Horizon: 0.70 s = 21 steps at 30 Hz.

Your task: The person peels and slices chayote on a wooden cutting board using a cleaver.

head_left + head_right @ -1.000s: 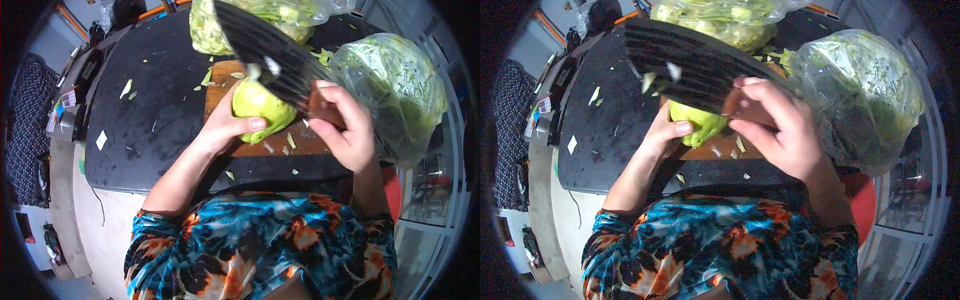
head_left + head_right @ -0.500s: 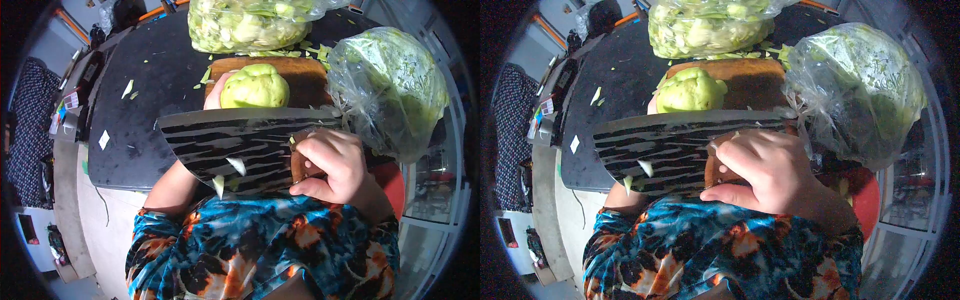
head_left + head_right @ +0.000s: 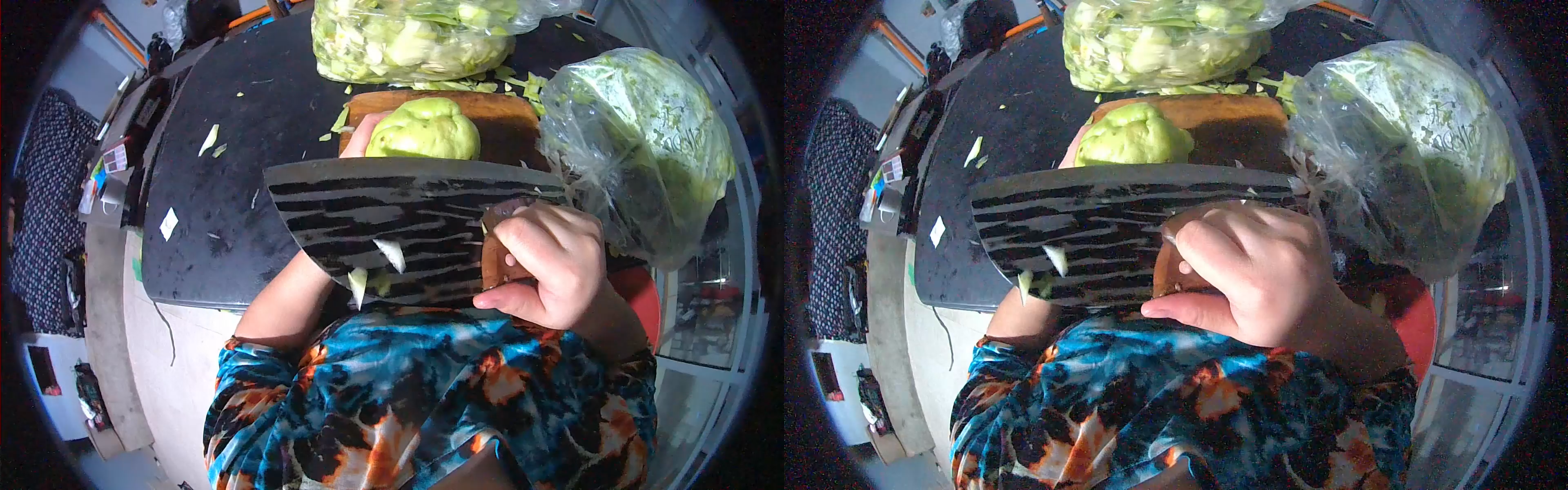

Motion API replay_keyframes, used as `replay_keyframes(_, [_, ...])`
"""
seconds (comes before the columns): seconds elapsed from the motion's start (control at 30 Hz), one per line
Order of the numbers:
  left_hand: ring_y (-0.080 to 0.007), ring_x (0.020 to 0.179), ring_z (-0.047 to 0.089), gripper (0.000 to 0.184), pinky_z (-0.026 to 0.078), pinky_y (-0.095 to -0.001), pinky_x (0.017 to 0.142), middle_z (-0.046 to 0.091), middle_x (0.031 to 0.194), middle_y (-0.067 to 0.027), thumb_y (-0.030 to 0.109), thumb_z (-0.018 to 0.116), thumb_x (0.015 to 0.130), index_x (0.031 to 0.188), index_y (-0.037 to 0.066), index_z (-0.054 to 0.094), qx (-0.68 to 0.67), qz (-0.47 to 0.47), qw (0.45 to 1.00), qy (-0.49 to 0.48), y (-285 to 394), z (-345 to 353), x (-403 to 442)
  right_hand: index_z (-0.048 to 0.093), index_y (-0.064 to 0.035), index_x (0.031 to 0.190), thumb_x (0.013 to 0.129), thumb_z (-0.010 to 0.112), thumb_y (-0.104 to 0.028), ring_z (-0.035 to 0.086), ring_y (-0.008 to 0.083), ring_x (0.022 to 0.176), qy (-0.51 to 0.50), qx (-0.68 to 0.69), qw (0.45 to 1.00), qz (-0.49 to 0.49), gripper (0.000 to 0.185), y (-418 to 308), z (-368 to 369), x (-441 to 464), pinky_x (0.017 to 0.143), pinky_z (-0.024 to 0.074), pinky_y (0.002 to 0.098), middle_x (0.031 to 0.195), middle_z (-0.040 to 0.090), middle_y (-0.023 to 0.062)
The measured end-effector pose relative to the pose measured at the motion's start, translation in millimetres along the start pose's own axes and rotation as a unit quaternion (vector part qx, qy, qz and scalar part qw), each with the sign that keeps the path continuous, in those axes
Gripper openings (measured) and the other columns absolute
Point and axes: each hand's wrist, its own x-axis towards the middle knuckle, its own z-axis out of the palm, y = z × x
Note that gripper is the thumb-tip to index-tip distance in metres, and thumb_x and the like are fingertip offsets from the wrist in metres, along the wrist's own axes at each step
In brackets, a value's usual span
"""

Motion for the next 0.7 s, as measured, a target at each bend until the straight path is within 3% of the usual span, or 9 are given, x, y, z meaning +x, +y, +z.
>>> replay_keyframes(0.17, [-0.0178, 0.096, 0.058, 0.061, 0.046, -0.0328, 0.087, 0.059, 0.105, -0.0095, 0.017, 0.077, 0.063, 0.114, 0.002, 0.047, 0.149, 0.114, 0.980, 0.065, 1, 8, -11, 0.053, -0.0080, 0.073, 0.074, 0.070, -0.036, 0.060, 0.0240, 0.060, -0.032, -0.046, 0.996, 0.069, 0.033, 22, -3, -2, 0.052, 0.0457, 0.0352, 0.066, 0.057, 0.0063])
replay_keyframes(0.23, [-0.0177, 0.094, 0.059, 0.062, 0.046, -0.0314, 0.084, 0.061, 0.102, -0.0100, 0.013, 0.077, 0.056, 0.110, 0.001, 0.050, 0.243, 0.064, 0.966, 0.065, 8, 7, -13, 0.053, -0.0072, 0.073, 0.076, 0.068, -0.035, 0.059, 0.0273, 0.062, -0.001, -0.039, 0.995, 0.092, 0.031, 30, 3, 0, 0.053, 0.0451, 0.0375, 0.066, 0.057, 0.0079])
replay_keyframes(0.27, [-0.0174, 0.091, 0.060, 0.057, 0.047, -0.0298, 0.082, 0.062, 0.098, -0.0100, 0.011, 0.075, 0.056, 0.107, -0.001, 0.053, 0.192, 0.009, 0.978, 0.076, 15, 12, -8, 0.053, -0.0067, 0.074, 0.078, 0.066, -0.034, 0.059, 0.0294, 0.063, 0.009, -0.026, 0.996, 0.090, 0.031, 37, 6, 1, 0.055, 0.0449, 0.0389, 0.067, 0.058, 0.0094])
replay_keyframes(0.3, [-0.0173, 0.089, 0.060, 0.055, 0.047, -0.0295, 0.082, 0.063, 0.097, -0.0091, 0.013, 0.076, 0.057, 0.106, -0.002, 0.054, 0.270, 0.012, 0.961, 0.062, 15, 11, -5, 0.053, -0.0066, 0.074, 0.078, 0.065, -0.035, 0.059, 0.0299, 0.064, 0.011, -0.015, 0.995, 0.099, 0.031, 38, 8, 1, 0.055, 0.0449, 0.0391, 0.067, 0.058, 0.0098])
replay_keyframes(0.47, [-0.0173, 0.091, 0.059, 0.065, 0.046, -0.0306, 0.084, 0.062, 0.099, -0.0094, 0.022, 0.081, 0.057, 0.110, -0.001, 0.051, 0.101, -0.062, 0.990, 0.078, 17, 17, -8, 0.054, -0.0074, 0.074, 0.082, 0.061, -0.038, 0.059, 0.0326, 0.063, 0.031, -0.037, 0.992, 0.119, 0.033, 49, 9, -5, 0.054, 0.0445, 0.0407, 0.066, 0.058, 0.0117])
replay_keyframes(0.5, [-0.0177, 0.092, 0.059, 0.069, 0.045, -0.0311, 0.085, 0.061, 0.101, -0.0100, 0.025, 0.081, 0.056, 0.111, -0.001, 0.050, 0.116, -0.007, 0.991, 0.070, 15, 16, -8, 0.054, -0.0073, 0.073, 0.082, 0.061, -0.039, 0.059, 0.0334, 0.062, 0.037, -0.052, 0.991, 0.121, 0.033, 52, 8, -8, 0.053, 0.0443, 0.0412, 0.065, 0.058, 0.0123])
replay_keyframes(0.57, [-0.0185, 0.093, 0.058, 0.077, 0.045, -0.0322, 0.086, 0.060, 0.104, -0.0111, 0.029, 0.083, 0.053, 0.114, 0.000, 0.047, 0.145, 0.101, 0.983, 0.045, 11, 10, -10, 0.054, -0.0062, 0.072, 0.084, 0.058, -0.040, 0.058, 0.0353, 0.058, 0.041, -0.148, 0.954, 0.257, 0.036, 85, 9, -13, 0.051, 0.0431, 0.0432, 0.061, 0.057, 0.0149])
replay_keyframes(0.63, [-0.0204, 0.098, 0.057, 0.083, 0.044, -0.0329, 0.089, 0.057, 0.106, -0.0122, 0.034, 0.085, 0.049, 0.114, 0.001, 0.045, 0.171, 0.134, 0.976, 0.020, 18, 24, -13, 0.054, -0.0041, 0.072, 0.086, 0.055, -0.040, 0.056, 0.0384, 0.057, 0.051, -0.150, 0.950, 0.270, 0.039, 101, 8, -17, 0.050, 0.0418, 0.0448, 0.059, 0.055, 0.0183])
replay_keyframes(0.7, [-0.0206, 0.099, 0.056, 0.084, 0.043, -0.0327, 0.089, 0.056, 0.106, -0.0119, 0.034, 0.085, 0.049, 0.114, 0.002, 0.044, 0.173, 0.100, 0.980, 0.014, 13, 24, -12, 0.054, -0.0037, 0.072, 0.087, 0.054, -0.040, 0.056, 0.0391, 0.058, 0.047, -0.126, 0.957, 0.259, 0.039, 95, 12, -19, 0.050, 0.0418, 0.0447, 0.060, 0.055, 0.0189])
